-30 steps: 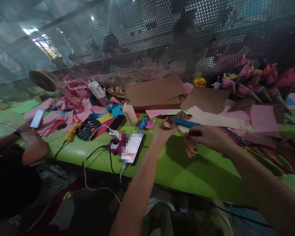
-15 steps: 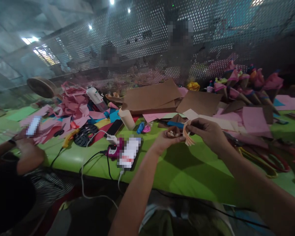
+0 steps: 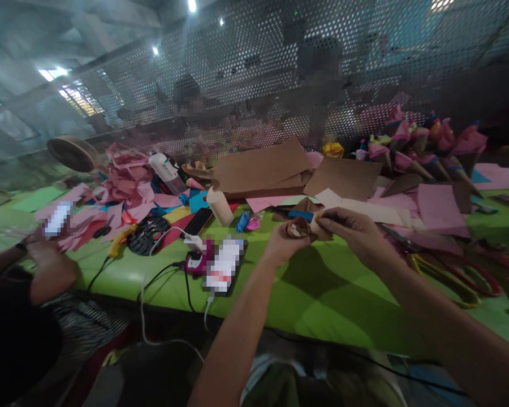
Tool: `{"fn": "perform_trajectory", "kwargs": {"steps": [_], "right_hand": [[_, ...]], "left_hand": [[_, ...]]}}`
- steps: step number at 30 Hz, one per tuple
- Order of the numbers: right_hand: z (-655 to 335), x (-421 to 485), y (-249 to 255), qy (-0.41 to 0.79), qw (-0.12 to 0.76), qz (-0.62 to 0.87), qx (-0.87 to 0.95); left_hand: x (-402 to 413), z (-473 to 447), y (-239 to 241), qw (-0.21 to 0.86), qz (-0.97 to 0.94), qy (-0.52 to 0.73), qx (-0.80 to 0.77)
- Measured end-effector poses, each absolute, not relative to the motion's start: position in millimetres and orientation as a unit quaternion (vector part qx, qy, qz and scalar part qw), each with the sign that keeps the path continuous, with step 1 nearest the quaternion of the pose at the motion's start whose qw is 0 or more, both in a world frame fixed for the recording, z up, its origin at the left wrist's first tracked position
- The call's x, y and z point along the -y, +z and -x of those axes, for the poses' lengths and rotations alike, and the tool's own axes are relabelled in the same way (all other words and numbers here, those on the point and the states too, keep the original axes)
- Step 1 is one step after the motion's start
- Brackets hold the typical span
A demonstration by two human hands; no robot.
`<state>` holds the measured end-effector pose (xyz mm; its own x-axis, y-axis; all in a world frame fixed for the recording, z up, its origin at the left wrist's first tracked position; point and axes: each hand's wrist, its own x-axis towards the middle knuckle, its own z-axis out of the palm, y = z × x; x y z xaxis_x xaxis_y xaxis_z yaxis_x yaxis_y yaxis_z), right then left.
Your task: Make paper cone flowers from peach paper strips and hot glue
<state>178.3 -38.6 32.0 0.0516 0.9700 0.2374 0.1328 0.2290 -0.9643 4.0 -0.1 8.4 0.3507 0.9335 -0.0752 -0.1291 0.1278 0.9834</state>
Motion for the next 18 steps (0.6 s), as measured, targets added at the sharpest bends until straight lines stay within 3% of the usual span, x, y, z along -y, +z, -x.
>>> {"fn": "perform_trajectory", "kwargs": {"steps": [11, 18], "right_hand": [[-180.1, 36.4, 37.2, 0.421, 0.514, 0.482, 0.571], [-178.6, 38.4, 38.9, 0.342, 0.482, 0.490, 0.640]], "left_hand": [[1.8, -0.5, 11.9, 0.657, -0.488, 0.440, -0.369], [-0.2, 0.0, 9.1, 0.654, -0.503, 0.420, -0.377]]}}
